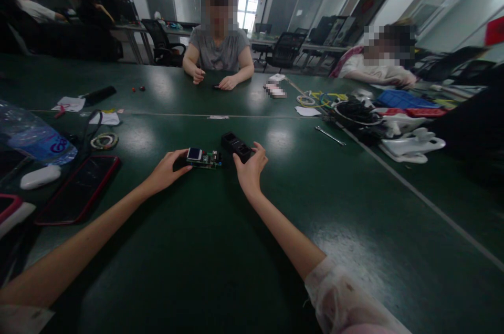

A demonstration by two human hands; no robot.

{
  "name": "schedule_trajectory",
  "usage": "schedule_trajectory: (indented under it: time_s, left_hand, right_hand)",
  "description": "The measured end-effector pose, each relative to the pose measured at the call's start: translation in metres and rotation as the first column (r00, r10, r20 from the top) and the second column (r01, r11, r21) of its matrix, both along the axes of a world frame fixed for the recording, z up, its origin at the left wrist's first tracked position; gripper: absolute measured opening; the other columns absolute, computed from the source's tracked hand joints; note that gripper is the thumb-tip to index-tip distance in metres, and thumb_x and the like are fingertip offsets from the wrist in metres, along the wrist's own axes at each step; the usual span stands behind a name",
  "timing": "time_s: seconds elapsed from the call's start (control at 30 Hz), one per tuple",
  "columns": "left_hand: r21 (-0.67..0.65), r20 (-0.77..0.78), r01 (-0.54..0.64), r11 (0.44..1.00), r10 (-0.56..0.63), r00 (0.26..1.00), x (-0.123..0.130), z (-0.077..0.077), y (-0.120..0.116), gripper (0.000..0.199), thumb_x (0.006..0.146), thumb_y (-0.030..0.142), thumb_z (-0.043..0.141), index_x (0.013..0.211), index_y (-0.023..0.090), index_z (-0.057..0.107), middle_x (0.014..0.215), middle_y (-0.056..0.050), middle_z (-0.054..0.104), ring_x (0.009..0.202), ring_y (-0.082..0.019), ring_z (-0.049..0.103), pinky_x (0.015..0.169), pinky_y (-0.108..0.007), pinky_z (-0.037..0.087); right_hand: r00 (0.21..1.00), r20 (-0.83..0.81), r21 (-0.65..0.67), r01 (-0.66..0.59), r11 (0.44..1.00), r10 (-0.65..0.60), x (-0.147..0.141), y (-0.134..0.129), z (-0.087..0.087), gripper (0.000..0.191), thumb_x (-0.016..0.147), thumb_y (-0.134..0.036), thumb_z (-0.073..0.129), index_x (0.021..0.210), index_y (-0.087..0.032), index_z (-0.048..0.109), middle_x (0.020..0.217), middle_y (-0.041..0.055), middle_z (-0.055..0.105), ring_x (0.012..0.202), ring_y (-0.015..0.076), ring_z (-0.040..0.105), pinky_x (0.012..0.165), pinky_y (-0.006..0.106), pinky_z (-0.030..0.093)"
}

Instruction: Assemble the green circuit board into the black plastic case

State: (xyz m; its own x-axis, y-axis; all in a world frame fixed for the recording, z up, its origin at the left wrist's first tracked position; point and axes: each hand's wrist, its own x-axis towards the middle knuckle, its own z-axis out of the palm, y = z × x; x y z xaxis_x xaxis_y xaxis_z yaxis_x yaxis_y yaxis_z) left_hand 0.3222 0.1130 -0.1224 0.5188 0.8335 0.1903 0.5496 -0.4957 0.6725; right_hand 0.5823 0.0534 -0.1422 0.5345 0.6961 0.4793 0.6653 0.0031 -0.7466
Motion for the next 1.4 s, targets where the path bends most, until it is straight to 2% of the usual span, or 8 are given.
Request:
schedule_trajectory:
  time_s: [0.4, 0.73, 0.93, 1.1, 1.27, 1.4]
  left_hand:
    - [-0.031, -0.008, -0.008, 0.999, 0.007, 1.000, 0.001, 0.006, -0.004, 0.051, 0.086, 0.034, 0.057, 0.134, 0.023, 0.043, 0.133, -0.010, 0.050, 0.121, -0.028, 0.048, 0.098, -0.050, 0.042]
    - [-0.035, -0.010, -0.010, 0.999, 0.010, 1.000, 0.001, 0.005, -0.004, 0.051, 0.087, 0.034, 0.057, 0.134, 0.023, 0.043, 0.134, -0.011, 0.049, 0.120, -0.028, 0.049, 0.096, -0.049, 0.043]
    - [0.024, -0.020, 0.009, 1.000, -0.008, 1.000, 0.001, 0.002, -0.001, 0.051, 0.087, 0.033, 0.058, 0.134, 0.023, 0.043, 0.131, -0.009, 0.052, 0.122, -0.027, 0.048, 0.099, -0.049, 0.041]
    - [-0.003, -0.018, 0.003, 1.000, -0.003, 1.000, 0.000, 0.001, -0.001, 0.051, 0.087, 0.033, 0.058, 0.134, 0.023, 0.042, 0.133, -0.010, 0.051, 0.120, -0.027, 0.049, 0.096, -0.049, 0.043]
    - [-0.002, -0.028, -0.011, 1.000, 0.010, 1.000, 0.001, 0.005, -0.004, 0.051, 0.087, 0.033, 0.057, 0.134, 0.022, 0.043, 0.132, -0.010, 0.051, 0.121, -0.027, 0.048, 0.098, -0.049, 0.042]
    - [0.009, -0.026, 0.002, 1.000, -0.002, 1.000, 0.001, 0.005, -0.004, 0.050, 0.087, 0.034, 0.057, 0.134, 0.023, 0.043, 0.132, -0.009, 0.052, 0.121, -0.027, 0.048, 0.097, -0.049, 0.043]
  right_hand:
    - [0.999, 0.021, -0.026, -0.027, 0.999, 0.028, 0.003, 0.003, -0.001, 0.048, 0.077, -0.027, 0.063, 0.120, -0.019, 0.043, 0.117, 0.0126, 0.049, 0.110, 0.0296, 0.043, 0.096, 0.052, 0.038]
    - [1.000, -0.003, -0.071, -0.026, 0.997, 0.026, 0.000, 0.001, 0.003, 0.046, 0.075, -0.023, 0.065, 0.116, -0.018, 0.044, 0.115, 0.0130, 0.051, 0.109, 0.0294, 0.043, 0.095, 0.050, 0.039]
    - [1.000, 0.016, -0.075, -0.002, 0.997, 0.003, 0.002, 0.003, 0.000, 0.047, 0.073, -0.023, 0.067, 0.114, -0.016, 0.045, 0.114, 0.0130, 0.052, 0.108, 0.0282, 0.044, 0.095, 0.048, 0.039]
    - [1.000, -0.021, -0.026, -0.003, 1.000, 0.003, 0.006, 0.006, -0.006, 0.045, 0.074, -0.024, 0.067, 0.113, -0.017, 0.047, 0.112, 0.0126, 0.054, 0.106, 0.0277, 0.049, 0.094, 0.050, 0.042]
    - [0.978, -0.164, 0.089, -0.113, 0.990, 0.127, 0.003, 0.007, -0.005, 0.051, 0.077, -0.034, 0.067, 0.120, -0.018, 0.044, 0.115, 0.0127, 0.057, 0.104, 0.0255, 0.057, 0.093, 0.048, 0.047]
    - [0.946, -0.141, 0.170, -0.266, 0.949, 0.291, -0.007, 0.001, 0.008, 0.050, 0.081, -0.037, 0.064, 0.124, -0.021, 0.043, 0.121, 0.0110, 0.055, 0.110, 0.0233, 0.057, 0.096, 0.043, 0.049]
